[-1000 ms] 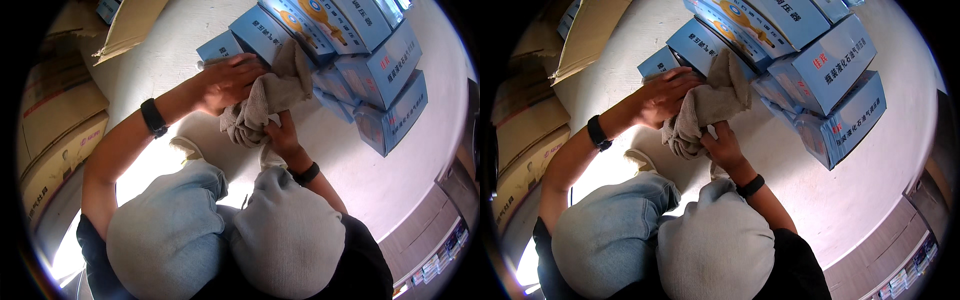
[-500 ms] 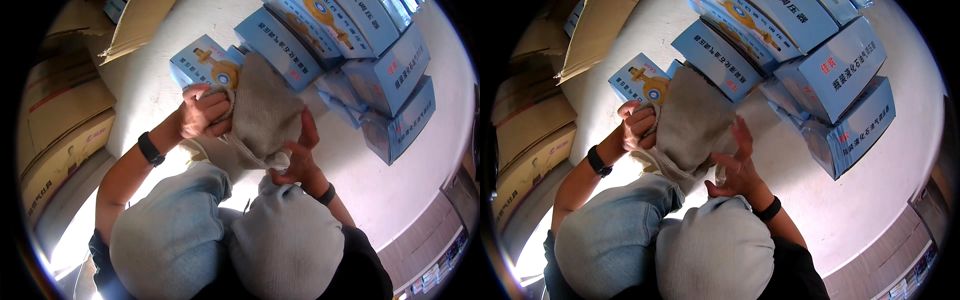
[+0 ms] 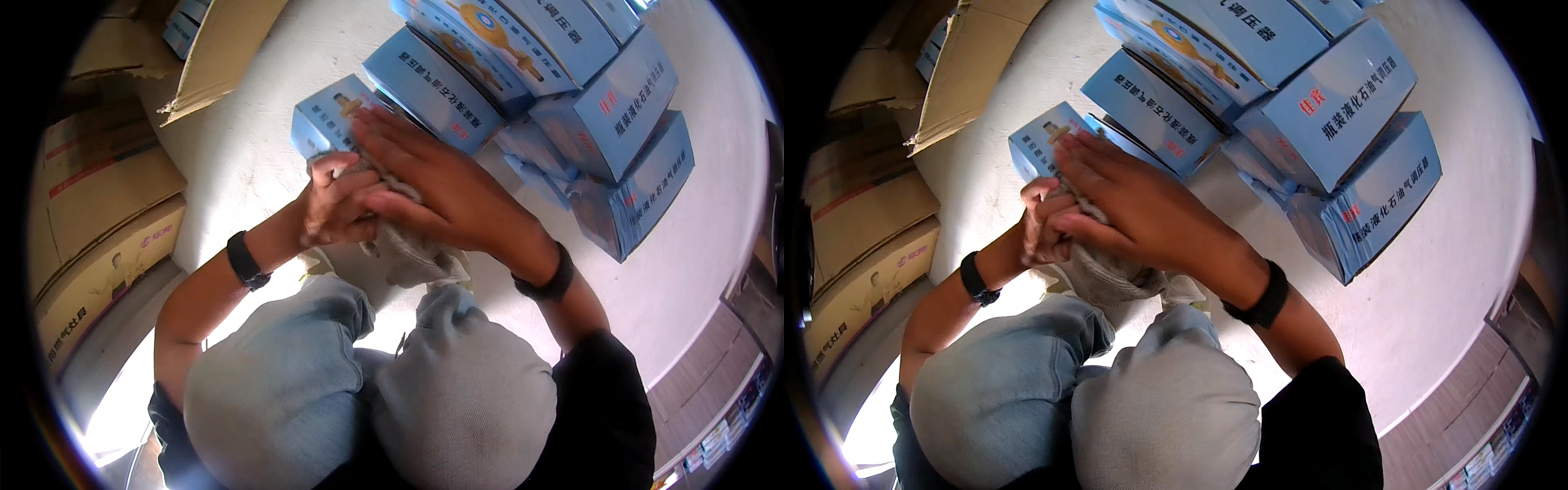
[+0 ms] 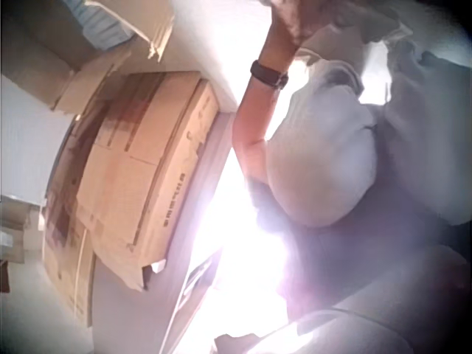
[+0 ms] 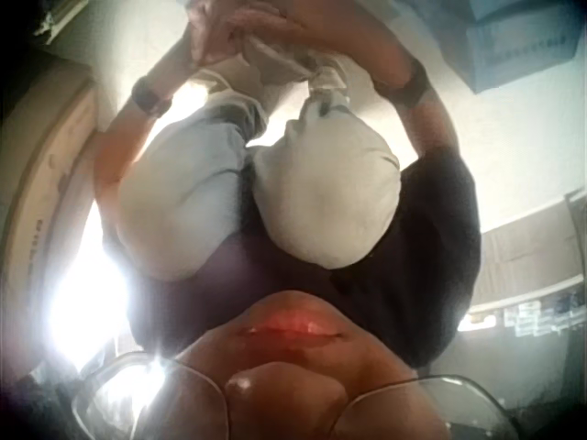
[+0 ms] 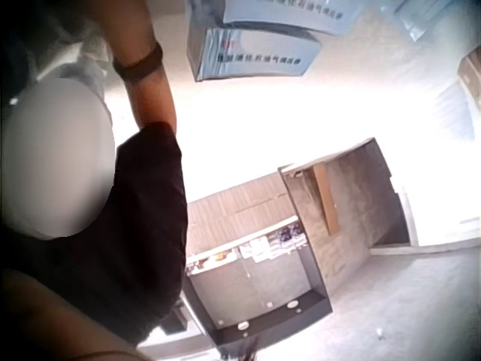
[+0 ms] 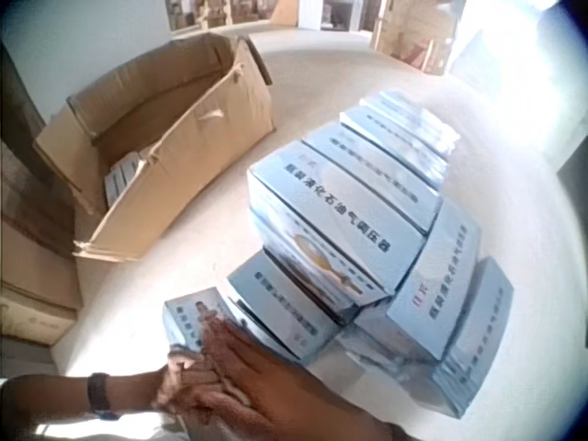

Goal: The person wipes down small blue boxes with a cloth and carefully places them in a large cardboard shipping box.

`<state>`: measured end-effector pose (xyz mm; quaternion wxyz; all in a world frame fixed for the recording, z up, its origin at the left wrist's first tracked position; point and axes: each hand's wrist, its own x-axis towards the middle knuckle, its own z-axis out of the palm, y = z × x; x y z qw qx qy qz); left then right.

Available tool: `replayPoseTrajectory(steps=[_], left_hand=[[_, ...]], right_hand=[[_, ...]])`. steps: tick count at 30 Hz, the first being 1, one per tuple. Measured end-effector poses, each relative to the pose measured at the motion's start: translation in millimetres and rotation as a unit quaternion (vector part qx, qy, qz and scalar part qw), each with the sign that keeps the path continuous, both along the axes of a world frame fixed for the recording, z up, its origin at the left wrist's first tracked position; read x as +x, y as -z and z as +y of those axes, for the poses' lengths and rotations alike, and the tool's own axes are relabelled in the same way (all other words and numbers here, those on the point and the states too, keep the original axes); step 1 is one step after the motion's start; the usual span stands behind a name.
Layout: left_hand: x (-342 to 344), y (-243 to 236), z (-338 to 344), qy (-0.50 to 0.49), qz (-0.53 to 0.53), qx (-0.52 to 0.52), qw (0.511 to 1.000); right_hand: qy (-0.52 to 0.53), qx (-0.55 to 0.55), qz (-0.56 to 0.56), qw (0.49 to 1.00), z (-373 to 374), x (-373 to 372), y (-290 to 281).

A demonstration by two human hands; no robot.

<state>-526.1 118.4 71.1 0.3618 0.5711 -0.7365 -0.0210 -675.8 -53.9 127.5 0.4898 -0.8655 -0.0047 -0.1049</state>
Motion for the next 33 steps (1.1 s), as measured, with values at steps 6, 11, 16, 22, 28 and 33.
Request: replayPoseTrajectory(steps=[6,11,16,22,28,33], left_hand=[[-3.2,-30.0,-26.6,-0.087,-0.075,0.04,0.993],[-1.9,-32.7,-45.5,-0.1,-0.071,0.107,0.987],[5.1,-28.9,-58.0,0.058,-0.087,0.156,0.982],[6.3,-50.5,-51.3,0.103,0.011,0.19,0.976],[14.5,-110.3,-76.2,0.078,0.197,0.099,0.972],[34.1,-144.1,-136.8,0.071,0.339,-0.129,0.929]], right_hand=[[0.11,-0.124,-0.009,0.986,-1.9,-56.2,-0.3],[0.22,-0.238,-0.055,0.944,-8.4,-79.1,-6.5],[0.236,-0.142,-0.008,0.961,4.6,-75.9,-18.3],[0.201,-0.05,0.146,0.967,25.6,-54.6,-11.0],[0.276,0.019,0.027,0.961,4.6,-29.6,-59.3],[0.416,0.016,-0.207,0.885,-45.0,-10.3,-119.9]])
